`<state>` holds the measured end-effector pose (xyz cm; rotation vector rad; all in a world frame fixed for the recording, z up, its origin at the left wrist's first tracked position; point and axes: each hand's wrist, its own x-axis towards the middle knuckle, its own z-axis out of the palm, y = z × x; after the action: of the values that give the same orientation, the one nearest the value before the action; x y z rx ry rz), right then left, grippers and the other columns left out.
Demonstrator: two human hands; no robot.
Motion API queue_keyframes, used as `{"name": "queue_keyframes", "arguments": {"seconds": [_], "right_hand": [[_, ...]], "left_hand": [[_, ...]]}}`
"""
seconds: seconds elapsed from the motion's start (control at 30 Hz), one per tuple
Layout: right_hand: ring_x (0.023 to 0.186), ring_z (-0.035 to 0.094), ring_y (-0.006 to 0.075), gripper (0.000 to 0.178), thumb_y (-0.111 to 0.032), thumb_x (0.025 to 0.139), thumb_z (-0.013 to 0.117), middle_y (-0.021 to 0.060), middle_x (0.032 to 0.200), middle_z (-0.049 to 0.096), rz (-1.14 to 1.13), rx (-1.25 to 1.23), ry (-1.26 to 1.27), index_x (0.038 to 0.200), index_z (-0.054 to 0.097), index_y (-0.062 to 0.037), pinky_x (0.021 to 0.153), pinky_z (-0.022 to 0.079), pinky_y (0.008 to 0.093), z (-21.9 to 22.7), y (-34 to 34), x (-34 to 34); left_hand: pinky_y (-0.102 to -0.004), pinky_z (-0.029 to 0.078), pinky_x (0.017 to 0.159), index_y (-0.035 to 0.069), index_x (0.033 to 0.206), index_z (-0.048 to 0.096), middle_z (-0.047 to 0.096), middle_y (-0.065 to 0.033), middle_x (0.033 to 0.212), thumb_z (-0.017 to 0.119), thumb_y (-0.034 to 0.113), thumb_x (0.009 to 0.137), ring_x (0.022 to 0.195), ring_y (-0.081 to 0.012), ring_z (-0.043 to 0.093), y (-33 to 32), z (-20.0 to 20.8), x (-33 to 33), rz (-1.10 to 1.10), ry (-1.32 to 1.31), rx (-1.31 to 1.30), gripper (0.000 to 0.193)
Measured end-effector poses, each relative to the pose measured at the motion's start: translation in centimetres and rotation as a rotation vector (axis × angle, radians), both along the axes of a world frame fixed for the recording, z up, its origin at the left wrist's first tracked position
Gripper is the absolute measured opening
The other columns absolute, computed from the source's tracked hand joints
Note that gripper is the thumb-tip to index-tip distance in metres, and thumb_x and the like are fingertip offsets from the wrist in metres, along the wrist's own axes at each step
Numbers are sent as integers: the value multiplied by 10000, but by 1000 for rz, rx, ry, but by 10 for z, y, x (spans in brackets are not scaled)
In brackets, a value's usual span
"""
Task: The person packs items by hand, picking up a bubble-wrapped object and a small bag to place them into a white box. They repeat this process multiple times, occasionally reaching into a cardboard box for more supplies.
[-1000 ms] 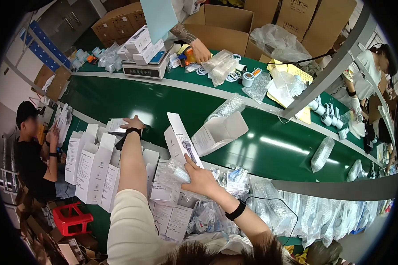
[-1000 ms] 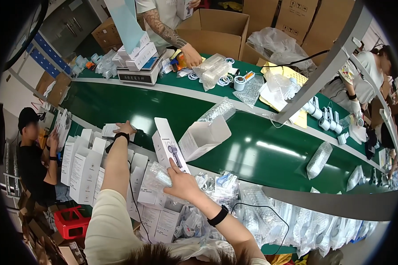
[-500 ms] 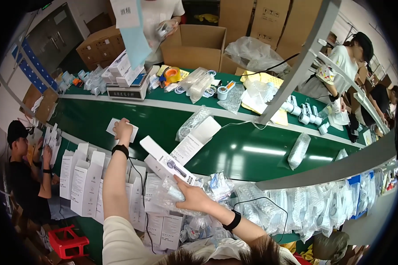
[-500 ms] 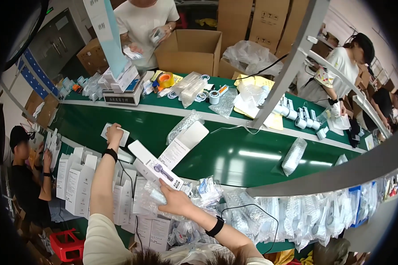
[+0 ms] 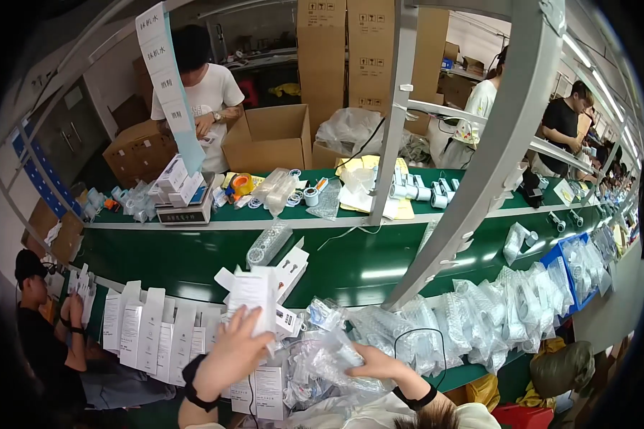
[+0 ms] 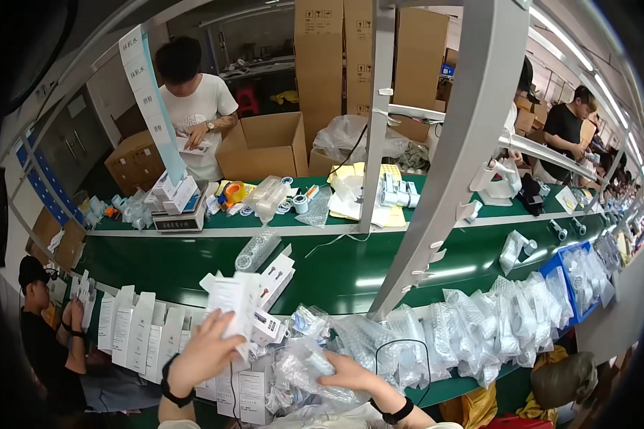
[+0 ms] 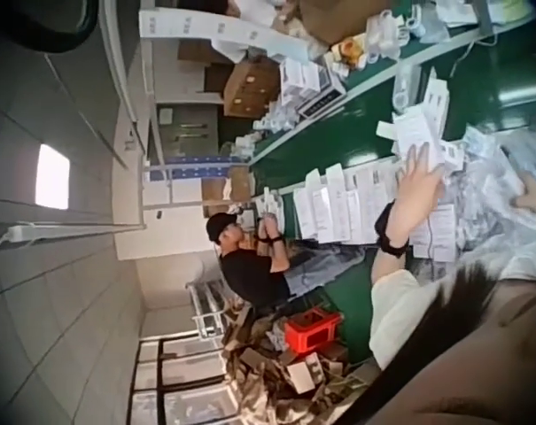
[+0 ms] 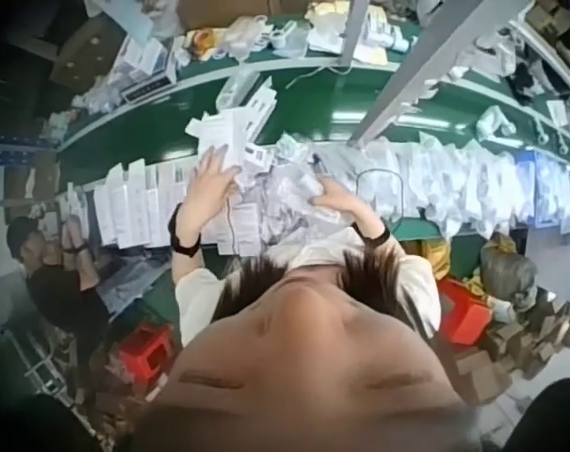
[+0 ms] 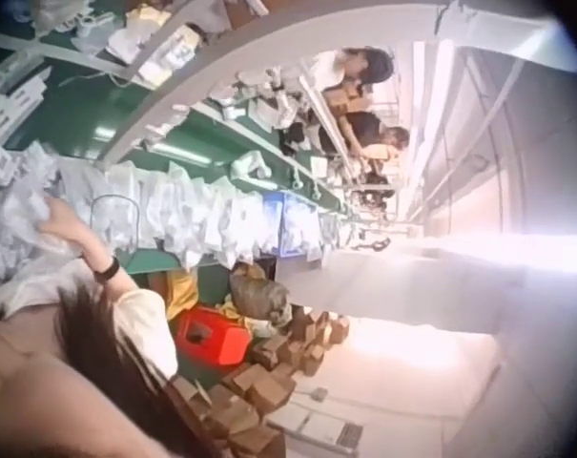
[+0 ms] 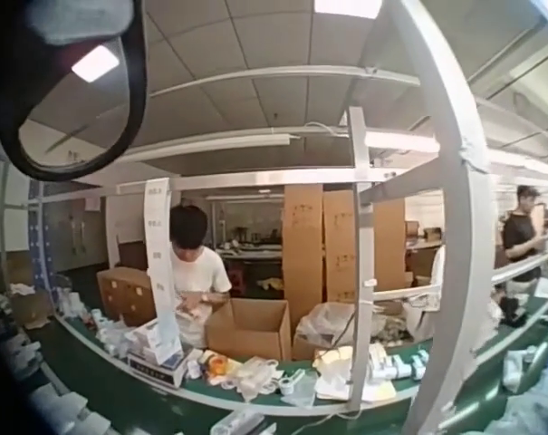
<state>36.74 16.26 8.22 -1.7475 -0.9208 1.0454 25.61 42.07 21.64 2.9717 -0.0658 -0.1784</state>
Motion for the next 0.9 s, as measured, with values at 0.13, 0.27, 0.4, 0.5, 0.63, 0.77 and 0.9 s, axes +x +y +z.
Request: {"name": "queue_keyframes", "arguments": {"seconds": [0.13, 0.27, 0.4, 0.5, 0.63, 0.77, 0.9], "right_hand": [[883, 567, 263, 591, -263, 671, 623, 182, 936, 590, -289, 26, 99, 1164, 441, 7, 794, 425, 313, -24, -7, -8], [919, 560, 265, 579, -249, 670, 627, 177, 973, 587, -396, 61, 182, 1154, 450, 13, 825, 415, 311, -18, -4, -8], [932, 558, 279, 575, -243, 659, 634, 188, 983, 582, -402, -44, 14, 1144, 456, 11, 832, 412, 321, -12, 0, 7], [937, 559, 287, 571, -245, 653, 634, 194, 986, 582, -300, -95, -85, 1134, 462, 9, 827, 413, 332, -5, 10, 17], [910, 568, 291, 554, -247, 651, 626, 190, 965, 589, -194, -139, -155, 1119, 471, 7, 801, 422, 344, -2, 28, 32], [855, 576, 262, 529, -244, 654, 615, 168, 930, 597, -204, -67, -97, 1099, 485, 12, 762, 431, 335, -2, 45, 53], [810, 561, 202, 500, -223, 652, 609, 128, 908, 594, -308, -29, 168, 1065, 499, 37, 724, 432, 300, -15, 61, 91]], "left_hand": [[-647, 247, 887, 224, 1239, 415, 251, -224, 1339, 541, 339, 812, 1258, -409, 190, -46, -66, -14, -199, 405, -84, 460], [-486, 323, 924, 165, 1291, 359, 300, -246, 1300, 511, 433, 823, 1179, -400, 338, -49, -90, -22, -406, 377, -372, 560], [-397, 388, 878, 88, 1283, 353, 386, -235, 1240, 578, 374, 785, 1089, -371, 438, -4, -34, 1, -378, 191, -330, 617], [-367, 417, 838, 29, 1164, 455, 471, -186, 1149, 634, 255, 733, 1006, -344, 490, 51, 9, 15, -71, -39, -94, 519], [-365, 414, 850, 5, 1135, 468, 518, -216, 1063, 635, 294, 719, 1001, -351, 493, 133, 12, 78, 484, -25, -47, 534], [-349, 406, 869, -25, 1155, 458, 506, -244, 1111, 650, 403, 695, 1057, -329, 489, 199, -100, 114, 748, -22, -296, 657], [-337, 417, 850, -30, 1156, 476, 539, -191, 1083, 666, 423, 671, 1001, -270, 540, 204, -189, 114, 524, 217, -408, 690]]}}
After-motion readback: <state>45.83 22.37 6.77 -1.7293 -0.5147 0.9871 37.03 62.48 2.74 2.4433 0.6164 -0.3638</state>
